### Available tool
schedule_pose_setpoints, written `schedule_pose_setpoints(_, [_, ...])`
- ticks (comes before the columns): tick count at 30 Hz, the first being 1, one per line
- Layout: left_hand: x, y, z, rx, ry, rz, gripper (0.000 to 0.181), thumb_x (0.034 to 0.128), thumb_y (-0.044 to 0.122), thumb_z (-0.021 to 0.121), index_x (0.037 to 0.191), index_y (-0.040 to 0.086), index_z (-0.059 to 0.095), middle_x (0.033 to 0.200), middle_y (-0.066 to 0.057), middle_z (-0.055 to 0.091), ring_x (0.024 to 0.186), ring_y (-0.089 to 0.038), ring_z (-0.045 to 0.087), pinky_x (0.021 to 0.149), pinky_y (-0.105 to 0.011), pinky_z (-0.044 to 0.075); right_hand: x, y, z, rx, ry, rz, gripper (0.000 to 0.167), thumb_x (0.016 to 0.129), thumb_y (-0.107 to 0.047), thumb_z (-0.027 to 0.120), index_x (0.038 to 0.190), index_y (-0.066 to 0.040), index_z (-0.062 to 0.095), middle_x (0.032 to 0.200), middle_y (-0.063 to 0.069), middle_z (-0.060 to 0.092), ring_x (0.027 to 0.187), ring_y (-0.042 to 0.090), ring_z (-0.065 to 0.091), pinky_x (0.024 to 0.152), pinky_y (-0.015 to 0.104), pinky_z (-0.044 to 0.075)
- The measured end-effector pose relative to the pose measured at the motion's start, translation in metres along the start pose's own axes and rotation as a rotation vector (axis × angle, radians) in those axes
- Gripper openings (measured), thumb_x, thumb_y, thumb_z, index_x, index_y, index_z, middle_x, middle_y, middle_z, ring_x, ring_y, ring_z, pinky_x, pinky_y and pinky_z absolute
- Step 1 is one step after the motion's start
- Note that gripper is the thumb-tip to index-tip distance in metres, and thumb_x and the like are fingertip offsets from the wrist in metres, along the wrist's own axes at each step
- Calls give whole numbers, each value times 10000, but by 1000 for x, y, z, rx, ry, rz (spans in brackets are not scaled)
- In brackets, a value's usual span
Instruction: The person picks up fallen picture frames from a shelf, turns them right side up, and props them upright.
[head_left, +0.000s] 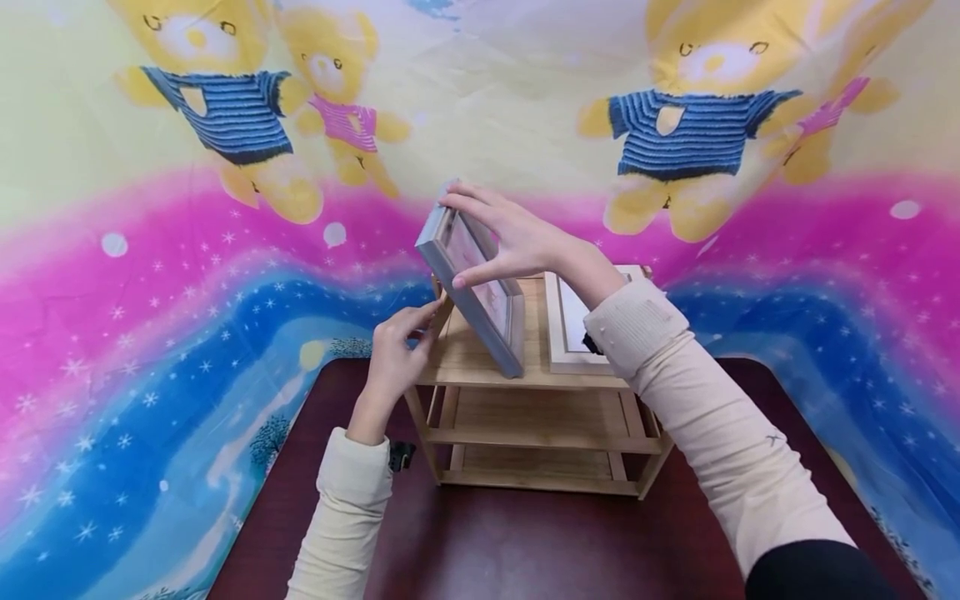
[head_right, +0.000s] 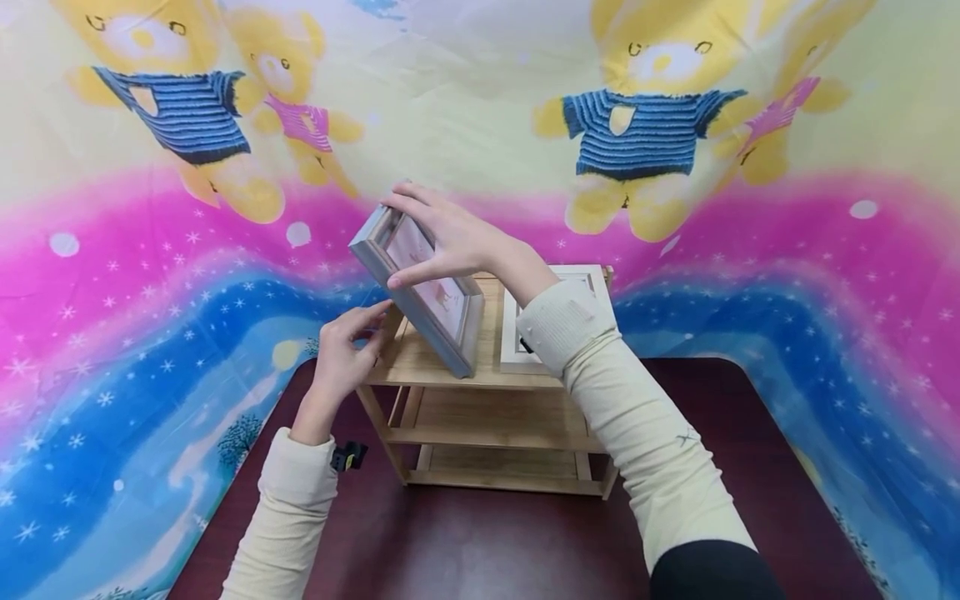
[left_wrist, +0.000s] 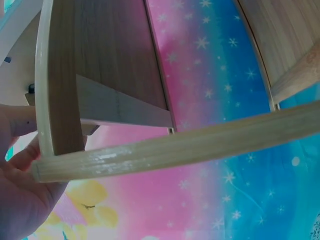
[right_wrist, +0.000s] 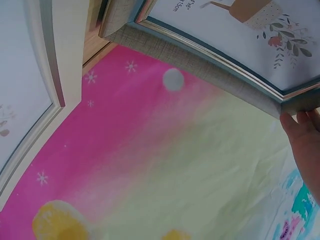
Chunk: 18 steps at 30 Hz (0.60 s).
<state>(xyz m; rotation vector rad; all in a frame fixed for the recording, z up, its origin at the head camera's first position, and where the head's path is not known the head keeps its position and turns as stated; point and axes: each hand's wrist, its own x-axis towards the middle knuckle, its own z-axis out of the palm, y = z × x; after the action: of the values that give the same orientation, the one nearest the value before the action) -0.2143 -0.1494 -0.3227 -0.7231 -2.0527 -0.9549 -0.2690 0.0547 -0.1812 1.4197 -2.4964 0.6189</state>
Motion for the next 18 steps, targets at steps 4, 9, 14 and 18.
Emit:
schedule_pose_setpoints(4, [1,-4,-1,24,-3,16,373,745,-145,621,1087,2,660,844,-153,654,716,-247,614,619,-345,532,0,-1,1,-18,17,2,913,709,-421,743,1434,-123,275,1484,94,190,1361,199,129,1074,423,183])
schedule_pose_setpoints(9, [2,-9,-1,59,-6,16,379,752,-138,620,1092,23,662,840,-147,655,681,-238,609,604,-334,524,1,-3,5,-63,57,8,921,705,-480,727,1431,-126,286,1464,109,220,1329,231,201,1061,416,222])
schedule_pose_setpoints(14, [1,-8,-1,136,-3,-12,386,762,-104,635,1111,60,661,851,-127,657,655,-225,597,580,-338,500,2,-4,9,-79,71,39,932,705,-511,713,1437,-142,269,1466,100,214,1324,231,208,1054,415,232])
schedule_pose_setpoints(18, [-3,-2,-2,217,-27,-47,329,856,47,562,1175,93,627,931,-129,660,725,-260,614,587,-398,489,2,-5,10,-82,76,44,929,708,-517,707,1437,-144,267,1461,98,217,1320,230,212,1052,416,235])
